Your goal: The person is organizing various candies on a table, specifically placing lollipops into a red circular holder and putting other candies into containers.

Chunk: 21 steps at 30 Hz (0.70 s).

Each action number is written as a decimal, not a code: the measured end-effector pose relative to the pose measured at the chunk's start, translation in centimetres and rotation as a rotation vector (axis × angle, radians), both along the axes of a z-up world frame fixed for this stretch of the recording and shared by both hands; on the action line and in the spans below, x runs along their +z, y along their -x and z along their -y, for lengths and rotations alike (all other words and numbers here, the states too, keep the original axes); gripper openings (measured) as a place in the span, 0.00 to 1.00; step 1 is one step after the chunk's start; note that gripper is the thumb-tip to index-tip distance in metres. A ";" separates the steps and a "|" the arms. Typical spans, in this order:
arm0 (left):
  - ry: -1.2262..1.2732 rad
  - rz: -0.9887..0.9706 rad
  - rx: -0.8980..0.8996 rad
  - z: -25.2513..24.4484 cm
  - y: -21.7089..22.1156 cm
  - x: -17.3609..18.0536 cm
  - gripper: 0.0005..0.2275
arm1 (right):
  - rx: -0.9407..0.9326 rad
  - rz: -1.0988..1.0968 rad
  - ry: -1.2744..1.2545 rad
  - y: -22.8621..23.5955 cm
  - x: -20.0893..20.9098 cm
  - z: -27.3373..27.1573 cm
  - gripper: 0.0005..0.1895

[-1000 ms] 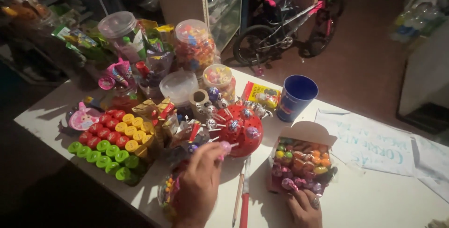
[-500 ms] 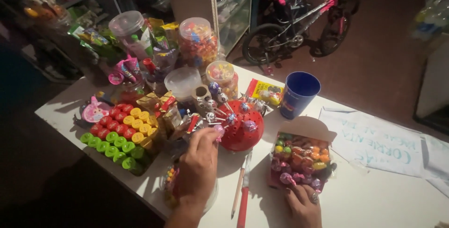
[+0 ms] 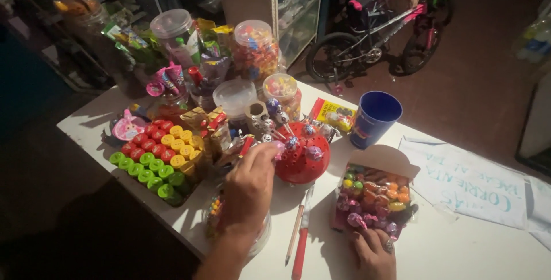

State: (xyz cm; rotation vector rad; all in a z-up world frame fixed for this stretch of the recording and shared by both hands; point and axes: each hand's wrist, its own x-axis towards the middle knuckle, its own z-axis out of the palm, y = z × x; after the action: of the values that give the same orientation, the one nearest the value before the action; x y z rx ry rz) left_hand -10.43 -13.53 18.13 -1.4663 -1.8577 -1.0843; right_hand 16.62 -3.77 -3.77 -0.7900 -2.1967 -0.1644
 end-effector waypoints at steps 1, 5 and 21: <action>-0.043 -0.047 -0.005 -0.3 0.2 0.0 0.13 | 0.000 0.012 -0.009 -0.2 -0.7 -0.3 0.10; -0.063 -0.155 0.043 -0.6 0.5 2.0 0.13 | -0.008 0.005 0.007 -0.1 0.0 0.1 0.10; 0.042 -0.173 0.153 -4.0 2.4 2.6 0.05 | 0.033 -0.011 -0.002 0.0 0.5 0.1 0.12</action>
State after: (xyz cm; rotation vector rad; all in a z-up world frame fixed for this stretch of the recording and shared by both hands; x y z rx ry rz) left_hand -12.81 -9.52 20.73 -1.3697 -1.8456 -0.8252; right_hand 16.60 -3.91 -3.24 -0.7510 -2.1973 -0.1448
